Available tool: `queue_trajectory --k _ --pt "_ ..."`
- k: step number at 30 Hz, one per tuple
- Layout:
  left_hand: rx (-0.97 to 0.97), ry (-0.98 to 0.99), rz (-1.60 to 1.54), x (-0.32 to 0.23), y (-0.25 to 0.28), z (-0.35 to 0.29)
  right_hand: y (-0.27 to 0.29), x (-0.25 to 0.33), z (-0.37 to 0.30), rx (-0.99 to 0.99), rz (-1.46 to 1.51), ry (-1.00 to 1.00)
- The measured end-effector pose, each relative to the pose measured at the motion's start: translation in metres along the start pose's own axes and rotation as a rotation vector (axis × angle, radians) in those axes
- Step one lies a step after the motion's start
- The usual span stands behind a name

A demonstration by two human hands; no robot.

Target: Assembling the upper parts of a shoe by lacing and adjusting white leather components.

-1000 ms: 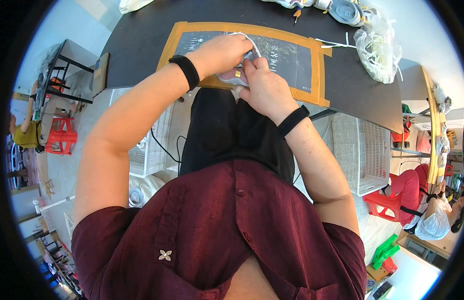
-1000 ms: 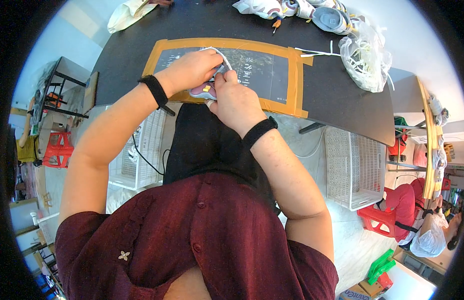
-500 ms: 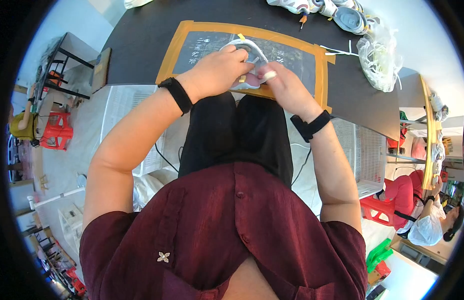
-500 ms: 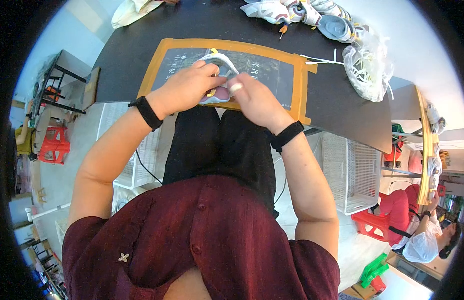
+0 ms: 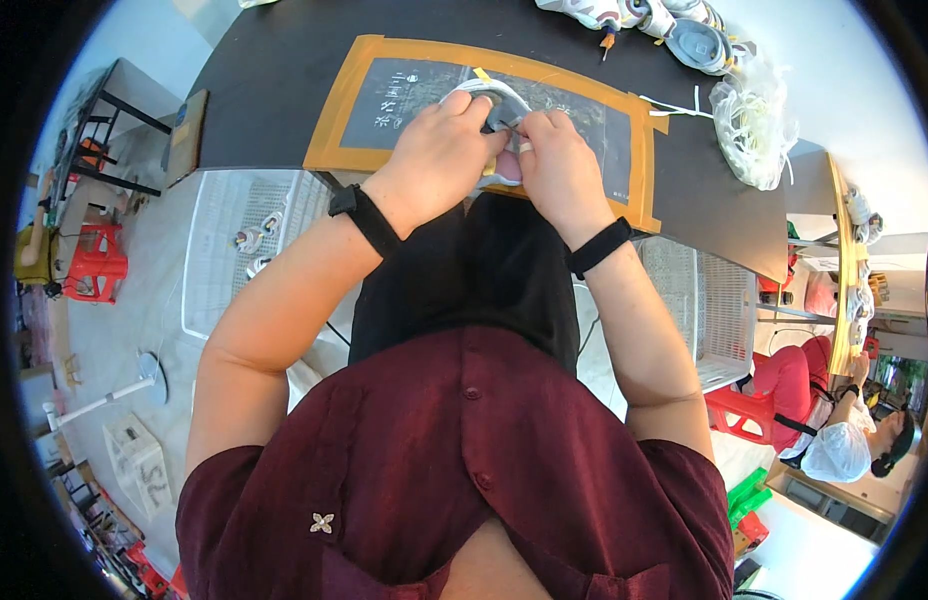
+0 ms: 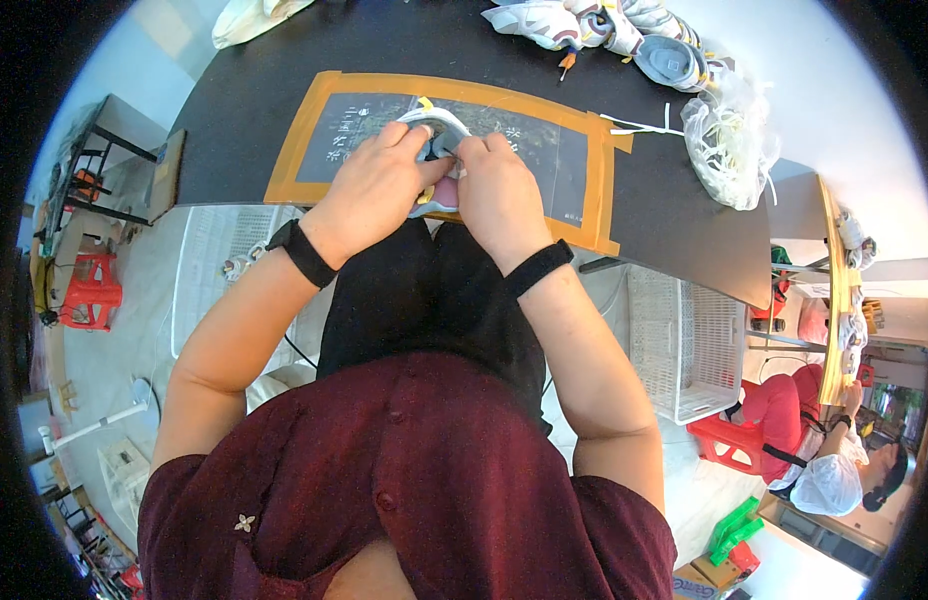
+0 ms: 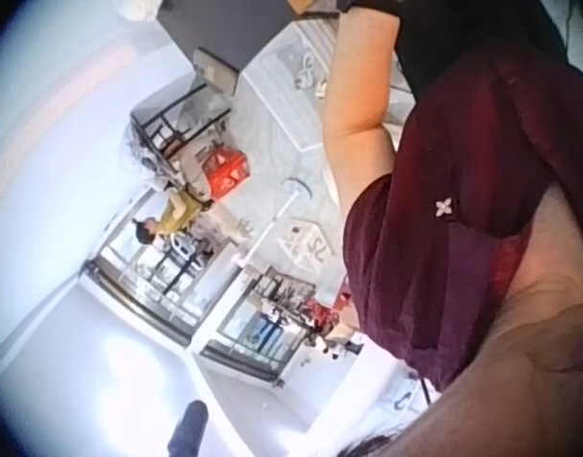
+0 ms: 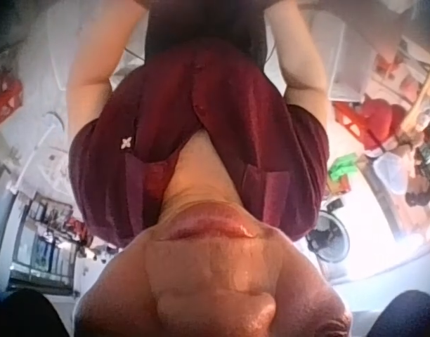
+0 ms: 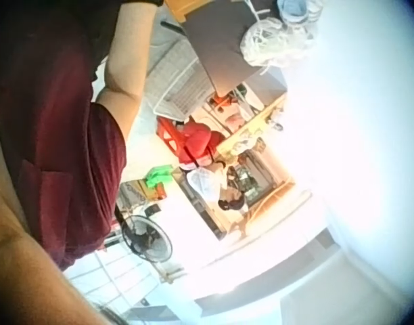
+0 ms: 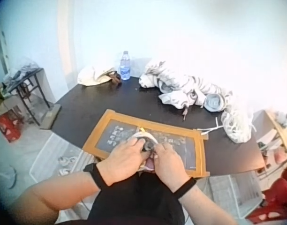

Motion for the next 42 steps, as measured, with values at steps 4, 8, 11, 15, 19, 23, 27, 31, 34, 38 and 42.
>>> queue_trajectory --k 4,8,11,15,19,23,27,31,34,38,42 --pt "0.048 -0.003 -0.038 0.003 -0.004 -0.001 0.001 0.004 0.001 -0.03 -0.104 0.071" --pt "0.047 -0.021 -0.059 0.004 -0.005 -0.002 0.0 0.008 0.006 0.045 -0.183 0.064" --pt "0.045 -0.031 -0.072 0.004 -0.005 -0.002 -0.004 0.004 0.009 0.043 -0.204 -0.011" --pt "0.019 -0.045 -0.09 0.005 -0.007 -0.001 -0.008 0.004 0.009 0.041 -0.2 -0.049" --pt "-0.069 -0.062 -0.082 0.006 -0.007 0.002 -0.011 0.01 0.014 0.067 -0.257 0.075" --pt "0.059 -0.075 -0.125 0.008 -0.01 0.006 -0.008 -0.01 0.015 -0.092 -0.061 0.041" --pt "0.068 -0.077 -0.144 0.009 -0.012 0.008 -0.008 -0.017 0.012 -0.194 0.084 0.018" --pt "0.075 -0.056 -0.153 0.008 -0.009 0.007 -0.006 -0.014 0.013 -0.162 0.058 0.03" --pt "0.033 -0.026 -0.2 0.011 -0.008 0.007 -0.006 -0.011 0.013 -0.115 0.0 0.05" --pt "0.05 -0.069 -0.171 0.011 -0.011 0.006 -0.006 0.001 0.01 0.011 -0.144 0.042" --pt "0.061 -0.069 -0.168 0.012 -0.01 0.005 -0.007 0.011 0.01 0.045 -0.227 0.133"
Point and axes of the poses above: each hand's wrist, its own z-axis towards the middle knuckle, its own y-axis out of the back of the hand, x = y × z, the point moved 6 cm from there along z, towards the middle knuckle, and after that the axes turned 13 degrees about z, right-handed, at the moved point
